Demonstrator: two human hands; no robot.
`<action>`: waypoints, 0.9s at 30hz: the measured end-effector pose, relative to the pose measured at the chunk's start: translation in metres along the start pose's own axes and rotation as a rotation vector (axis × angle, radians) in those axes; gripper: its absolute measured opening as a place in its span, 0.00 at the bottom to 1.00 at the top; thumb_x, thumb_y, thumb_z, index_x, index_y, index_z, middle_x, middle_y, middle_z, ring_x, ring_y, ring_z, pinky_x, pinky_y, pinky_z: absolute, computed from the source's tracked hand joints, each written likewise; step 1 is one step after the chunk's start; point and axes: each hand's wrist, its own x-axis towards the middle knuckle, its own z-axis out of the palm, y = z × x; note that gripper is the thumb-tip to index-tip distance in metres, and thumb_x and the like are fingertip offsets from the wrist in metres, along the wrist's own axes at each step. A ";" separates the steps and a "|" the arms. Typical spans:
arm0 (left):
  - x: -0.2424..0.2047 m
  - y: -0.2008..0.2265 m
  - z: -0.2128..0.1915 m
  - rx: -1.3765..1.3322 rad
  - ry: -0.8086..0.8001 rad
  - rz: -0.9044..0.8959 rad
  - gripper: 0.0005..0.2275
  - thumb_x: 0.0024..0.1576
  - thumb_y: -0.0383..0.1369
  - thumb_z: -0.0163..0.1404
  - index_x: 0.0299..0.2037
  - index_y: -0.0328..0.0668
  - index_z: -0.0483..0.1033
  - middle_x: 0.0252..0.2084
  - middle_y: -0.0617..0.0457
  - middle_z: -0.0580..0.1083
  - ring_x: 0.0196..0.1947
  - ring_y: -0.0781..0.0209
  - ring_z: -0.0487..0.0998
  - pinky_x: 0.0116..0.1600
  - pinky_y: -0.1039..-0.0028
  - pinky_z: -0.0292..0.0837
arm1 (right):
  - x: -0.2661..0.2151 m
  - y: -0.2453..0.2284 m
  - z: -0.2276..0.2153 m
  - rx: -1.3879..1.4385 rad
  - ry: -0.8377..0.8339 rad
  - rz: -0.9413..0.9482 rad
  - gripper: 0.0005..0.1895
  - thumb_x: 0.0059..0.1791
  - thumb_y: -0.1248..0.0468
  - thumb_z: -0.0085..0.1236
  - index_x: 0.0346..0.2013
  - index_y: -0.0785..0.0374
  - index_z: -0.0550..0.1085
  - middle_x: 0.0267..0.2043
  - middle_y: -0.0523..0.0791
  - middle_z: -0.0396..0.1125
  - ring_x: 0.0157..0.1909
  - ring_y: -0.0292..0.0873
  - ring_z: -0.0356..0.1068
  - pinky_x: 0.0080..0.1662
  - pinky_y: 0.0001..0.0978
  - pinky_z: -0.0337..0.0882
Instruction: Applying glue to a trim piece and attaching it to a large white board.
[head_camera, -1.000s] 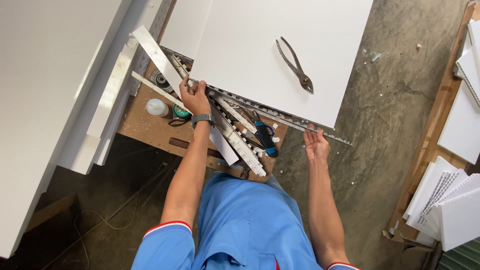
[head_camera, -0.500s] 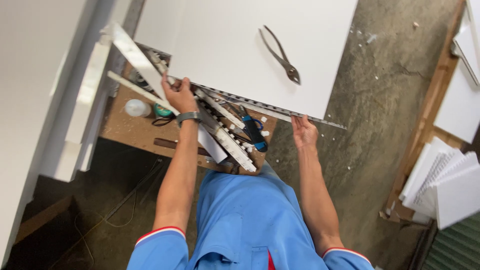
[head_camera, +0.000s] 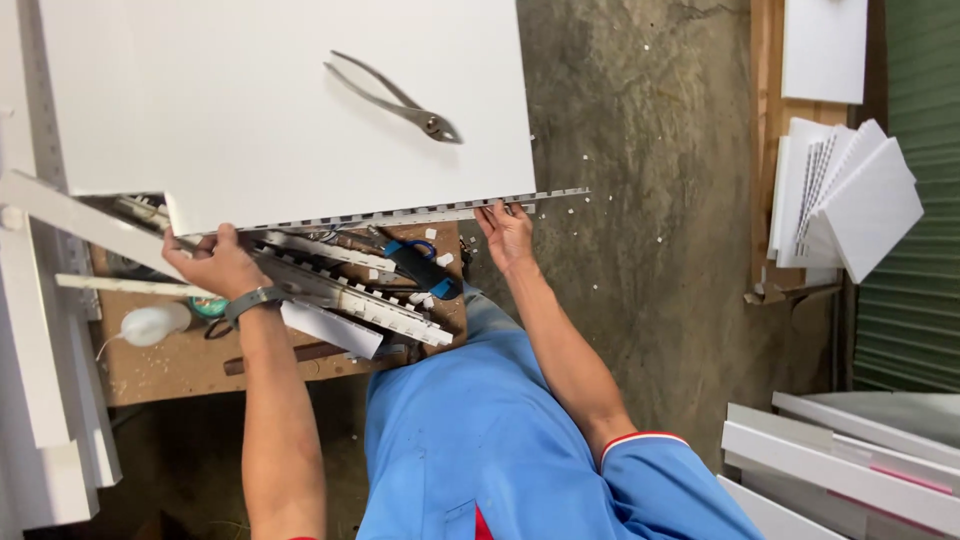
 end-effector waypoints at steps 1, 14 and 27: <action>0.000 0.003 0.000 0.014 0.011 -0.006 0.28 0.58 0.15 0.52 0.67 0.43 0.57 0.47 0.46 0.77 0.43 0.63 0.80 0.45 0.76 0.82 | -0.001 -0.001 0.004 0.007 -0.019 0.007 0.11 0.53 0.71 0.52 0.50 0.64 0.68 0.48 0.48 0.70 0.52 0.47 0.73 0.58 0.42 0.78; 0.002 0.000 -0.007 0.015 -0.054 0.018 0.26 0.61 0.15 0.51 0.66 0.43 0.54 0.51 0.41 0.75 0.44 0.62 0.81 0.43 0.75 0.82 | 0.002 0.003 0.000 -0.088 -0.024 -0.037 0.11 0.55 0.67 0.52 0.52 0.67 0.67 0.45 0.46 0.68 0.51 0.47 0.73 0.60 0.47 0.75; 0.005 -0.001 -0.010 0.078 -0.073 0.020 0.26 0.61 0.16 0.51 0.65 0.43 0.54 0.54 0.41 0.74 0.49 0.61 0.82 0.49 0.76 0.85 | -0.003 0.000 0.006 -0.195 -0.044 -0.086 0.12 0.56 0.66 0.50 0.52 0.70 0.68 0.46 0.47 0.67 0.53 0.49 0.73 0.61 0.47 0.75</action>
